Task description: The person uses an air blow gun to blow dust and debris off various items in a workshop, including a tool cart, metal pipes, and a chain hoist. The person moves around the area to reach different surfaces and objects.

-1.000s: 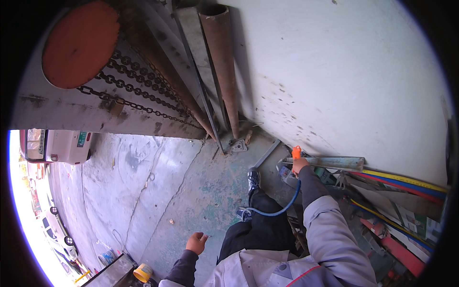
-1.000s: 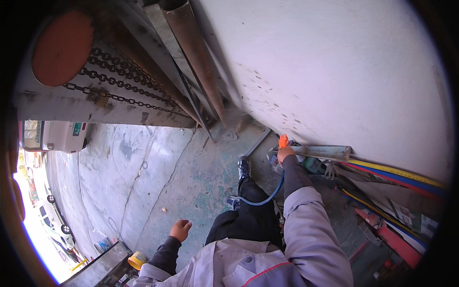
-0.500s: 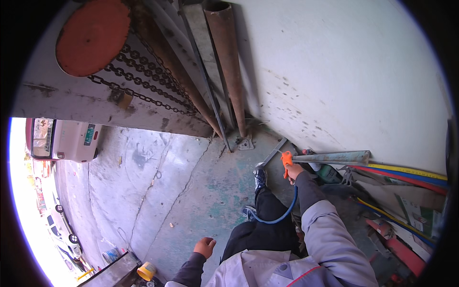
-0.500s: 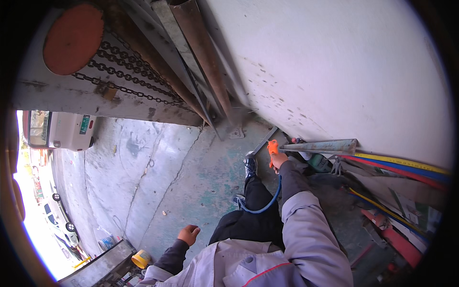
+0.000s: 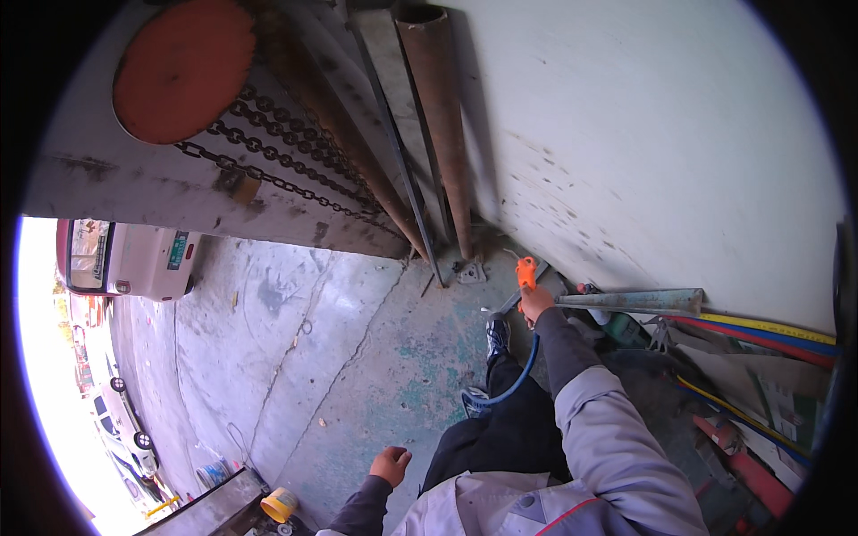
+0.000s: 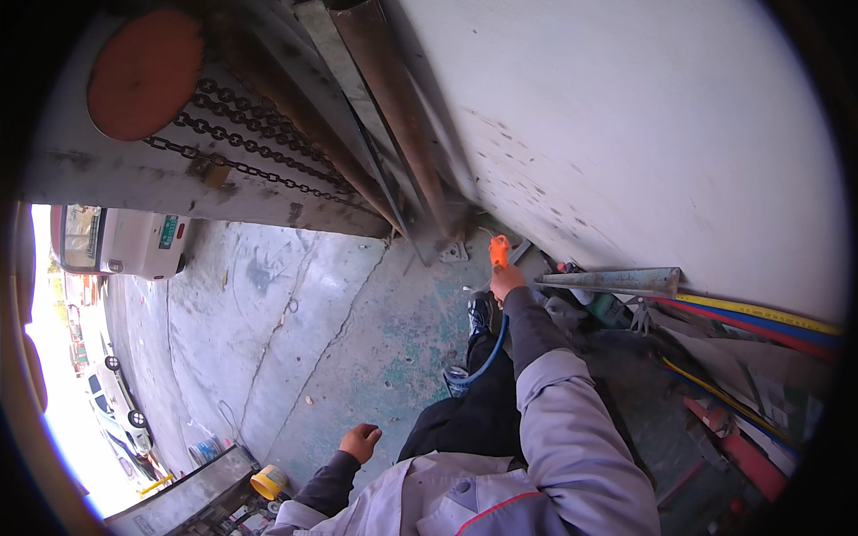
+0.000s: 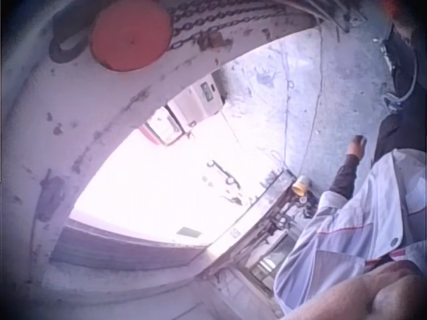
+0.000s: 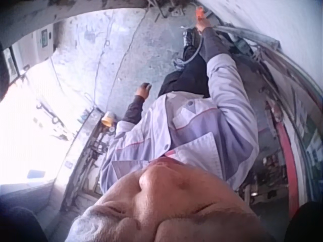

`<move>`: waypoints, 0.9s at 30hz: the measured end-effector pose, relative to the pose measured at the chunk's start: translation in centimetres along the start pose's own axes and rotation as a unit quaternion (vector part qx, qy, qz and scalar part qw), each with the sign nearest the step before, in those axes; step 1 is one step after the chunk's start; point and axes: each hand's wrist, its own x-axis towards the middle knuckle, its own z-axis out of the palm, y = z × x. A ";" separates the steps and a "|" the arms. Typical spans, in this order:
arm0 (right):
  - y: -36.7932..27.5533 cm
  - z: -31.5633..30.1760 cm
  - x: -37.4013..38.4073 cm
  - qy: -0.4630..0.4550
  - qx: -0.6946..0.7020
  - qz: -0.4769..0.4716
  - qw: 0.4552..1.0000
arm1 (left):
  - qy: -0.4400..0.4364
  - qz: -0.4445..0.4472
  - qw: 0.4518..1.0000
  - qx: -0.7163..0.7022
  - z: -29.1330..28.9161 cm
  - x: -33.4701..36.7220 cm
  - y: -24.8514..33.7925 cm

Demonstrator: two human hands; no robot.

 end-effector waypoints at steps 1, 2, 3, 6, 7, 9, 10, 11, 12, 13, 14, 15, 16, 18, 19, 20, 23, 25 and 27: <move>-0.8 -0.4 0.0 -0.032 -0.030 -0.017 0.999 | -0.002 -0.004 1.000 0.002 0.0 -0.1 0.1; -1.8 -0.9 0.1 -0.062 -0.051 -0.018 0.997 | -0.004 -0.007 1.000 0.004 0.0 -0.2 0.1; -2.8 -0.9 0.1 -0.020 -0.029 -0.037 0.999 | -0.008 -0.012 1.000 0.008 0.0 -0.2 0.1; -5.4 -1.6 0.0 -0.026 0.050 -0.069 0.996 | -0.021 -0.012 1.000 0.003 0.2 -0.2 0.0; -6.1 -1.7 0.1 -0.026 0.010 -0.074 0.997 | -0.018 -0.008 1.000 -0.005 0.3 -0.2 -0.1; -7.0 -1.9 0.4 -0.028 -0.076 -0.086 0.993 | -0.017 -0.014 1.000 -0.008 0.5 -0.3 -0.3; -7.1 -1.9 0.5 -0.031 -0.039 -0.078 0.996 | -0.014 -0.009 1.000 -0.016 0.6 -0.3 -0.3; -7.1 -2.0 0.7 -0.037 -0.008 -0.074 0.997 | -0.014 -0.009 1.000 -0.020 0.7 -0.3 -0.4; -6.9 -1.9 0.8 -0.037 0.008 -0.056 0.998 | -0.014 -0.012 1.000 -0.021 0.7 -0.3 -0.4; -6.6 -1.9 0.9 -0.041 -0.006 -0.062 0.997 | -0.015 -0.012 1.000 -0.024 0.7 -0.2 -0.5; -6.2 -1.7 1.0 -0.039 -0.034 -0.055 0.997 | -0.016 -0.014 1.000 -0.023 0.7 -0.2 -0.5; -5.7 -1.6 1.0 -0.034 -0.062 -0.040 0.997 | -0.017 -0.021 0.999 -0.020 0.7 -0.1 -0.5; -5.2 -1.5 0.9 -0.041 -0.056 -0.031 0.997 | -0.018 -0.016 0.999 -0.022 0.7 -0.1 -0.5; -4.3 -1.2 0.6 -0.039 -0.057 0.012 0.998 | -0.023 -0.020 0.999 -0.015 0.6 0.0 -0.5; -3.9 -1.0 0.5 -0.042 -0.042 0.002 0.998 | -0.023 -0.014 0.999 -0.018 0.6 0.1 -0.6; -3.6 -0.7 0.3 -0.033 -0.044 0.003 0.998 | -0.025 -0.014 0.999 -0.017 0.5 0.1 -0.6; -3.1 0.0 -0.1 -0.062 -0.055 0.007 0.997 | -0.027 -0.011 0.999 -0.015 0.5 0.3 -0.8; -3.0 0.5 -0.2 -0.058 -0.045 0.005 0.997 | -0.028 -0.010 0.999 -0.017 0.6 0.3 -0.9; -3.1 1.0 -0.3 -0.028 -0.003 0.010 1.000 | -0.029 -0.011 0.999 -0.023 0.6 0.3 -0.8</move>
